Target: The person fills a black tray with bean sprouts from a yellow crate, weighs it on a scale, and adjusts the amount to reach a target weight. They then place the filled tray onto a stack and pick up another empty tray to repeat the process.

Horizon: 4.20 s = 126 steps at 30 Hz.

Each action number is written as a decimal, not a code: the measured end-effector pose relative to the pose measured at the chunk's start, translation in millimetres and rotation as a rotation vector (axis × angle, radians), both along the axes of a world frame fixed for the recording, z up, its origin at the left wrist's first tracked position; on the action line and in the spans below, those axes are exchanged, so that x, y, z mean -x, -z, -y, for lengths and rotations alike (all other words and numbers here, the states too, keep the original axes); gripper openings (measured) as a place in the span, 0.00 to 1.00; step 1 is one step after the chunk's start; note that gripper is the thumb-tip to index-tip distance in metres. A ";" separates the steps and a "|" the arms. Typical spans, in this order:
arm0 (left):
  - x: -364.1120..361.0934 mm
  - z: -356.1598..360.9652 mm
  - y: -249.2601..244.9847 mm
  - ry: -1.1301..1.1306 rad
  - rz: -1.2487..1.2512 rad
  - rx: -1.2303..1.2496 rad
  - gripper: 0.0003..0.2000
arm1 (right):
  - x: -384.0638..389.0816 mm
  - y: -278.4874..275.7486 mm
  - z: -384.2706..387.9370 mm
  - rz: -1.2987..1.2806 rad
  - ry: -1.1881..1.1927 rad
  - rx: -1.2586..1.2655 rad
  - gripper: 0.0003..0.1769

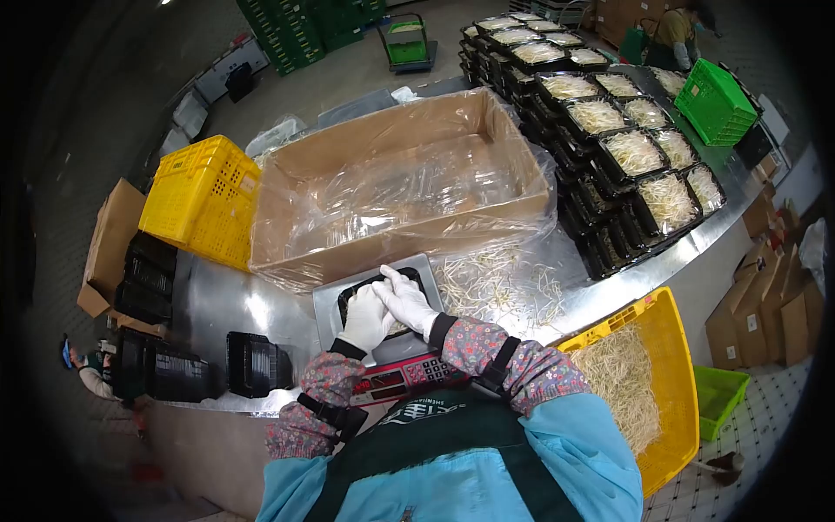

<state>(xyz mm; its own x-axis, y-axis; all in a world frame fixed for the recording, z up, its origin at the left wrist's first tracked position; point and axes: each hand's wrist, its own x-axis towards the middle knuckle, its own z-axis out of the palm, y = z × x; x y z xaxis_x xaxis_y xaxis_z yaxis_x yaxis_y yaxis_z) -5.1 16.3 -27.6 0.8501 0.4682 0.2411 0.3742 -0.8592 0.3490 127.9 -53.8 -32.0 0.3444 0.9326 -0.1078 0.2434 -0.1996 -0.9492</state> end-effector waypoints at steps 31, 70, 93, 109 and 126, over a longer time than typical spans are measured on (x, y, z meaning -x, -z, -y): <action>116.5 47.7 -31.0 -0.627 0.637 0.719 0.25 | -177.6 -60.4 -162.3 0.313 0.084 -0.346 0.11; 68.1 59.9 -37.1 -0.459 0.772 1.130 0.26 | -57.9 -30.3 60.9 0.437 -0.042 -0.331 0.22; 66.1 -32.4 60.2 -0.569 0.794 0.940 0.09 | -55.8 56.0 -7.2 -0.136 0.138 -0.129 0.15; 126.5 9.1 35.9 -0.593 0.984 1.486 0.06 | 7.9 31.5 38.7 -0.767 0.094 0.085 0.16; 20.5 -34.9 9.9 -0.027 -0.382 -0.307 0.40 | 32.3 -5.1 -28.0 0.729 -0.029 -0.160 0.33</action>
<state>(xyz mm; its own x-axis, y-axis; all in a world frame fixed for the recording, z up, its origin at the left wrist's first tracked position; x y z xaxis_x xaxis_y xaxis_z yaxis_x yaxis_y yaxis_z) -25.6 51.1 -37.5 0.8933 0.4472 0.0446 0.4494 -0.8892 -0.0852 95.6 -25.7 -26.9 0.2516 0.9276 0.2762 0.8251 -0.0564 -0.5621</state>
